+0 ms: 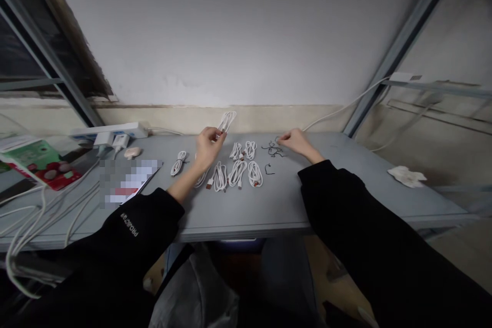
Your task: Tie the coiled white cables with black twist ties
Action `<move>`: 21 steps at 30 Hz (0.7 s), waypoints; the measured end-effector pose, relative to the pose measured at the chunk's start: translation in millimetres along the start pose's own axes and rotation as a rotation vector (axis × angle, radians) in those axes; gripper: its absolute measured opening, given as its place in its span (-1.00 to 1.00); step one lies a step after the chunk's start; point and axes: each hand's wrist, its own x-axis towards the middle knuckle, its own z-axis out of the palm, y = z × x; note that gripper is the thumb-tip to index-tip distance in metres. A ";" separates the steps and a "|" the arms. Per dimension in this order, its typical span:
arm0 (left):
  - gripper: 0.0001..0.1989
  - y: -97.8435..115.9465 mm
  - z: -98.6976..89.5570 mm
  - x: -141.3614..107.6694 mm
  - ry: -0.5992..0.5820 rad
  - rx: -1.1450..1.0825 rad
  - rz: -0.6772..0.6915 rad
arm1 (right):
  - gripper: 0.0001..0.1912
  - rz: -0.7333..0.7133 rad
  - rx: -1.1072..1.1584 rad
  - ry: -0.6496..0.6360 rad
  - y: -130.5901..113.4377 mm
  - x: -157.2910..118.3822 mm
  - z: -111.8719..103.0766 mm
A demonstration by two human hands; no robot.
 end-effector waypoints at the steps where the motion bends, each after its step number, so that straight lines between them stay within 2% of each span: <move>1: -0.86 2.9 0.9 -2.0 0.004 -0.005 0.071 | -0.92 -0.028 0.045 0.123 -3.9 -0.5 0.8; 4: -0.89 12.7 2.5 -8.6 -0.030 0.002 0.324 | -0.84 -0.188 0.249 0.417 -20.7 -8.4 5.8; 6: -0.91 20.5 2.7 -13.7 -0.101 -0.002 0.516 | -0.72 -0.300 0.431 0.519 -34.1 -20.1 10.9; 8: -0.91 28.7 2.7 -19.2 -0.179 0.002 0.673 | -0.62 -0.380 0.573 0.517 -46.9 -34.9 17.0; 11: -0.89 38.4 3.6 -27.1 -0.261 -0.005 0.806 | -0.62 -0.521 0.638 0.497 -61.2 -54.8 27.4; 13: -0.90 41.2 4.9 -30.9 -0.302 -0.004 0.829 | -0.66 -0.536 0.630 0.502 -65.7 -61.5 34.8; 15: -0.90 41.2 6.4 -32.9 -0.336 -0.003 0.800 | -0.68 -0.486 0.600 0.538 -66.4 -62.6 41.8; 17: -0.92 39.9 7.7 -33.6 -0.381 -0.017 0.733 | -0.66 -0.455 0.587 0.575 -64.8 -60.7 47.2; 21: -0.87 40.9 9.5 -35.4 -0.497 -0.055 0.537 | -0.59 -0.500 0.547 0.606 -63.5 -60.2 51.4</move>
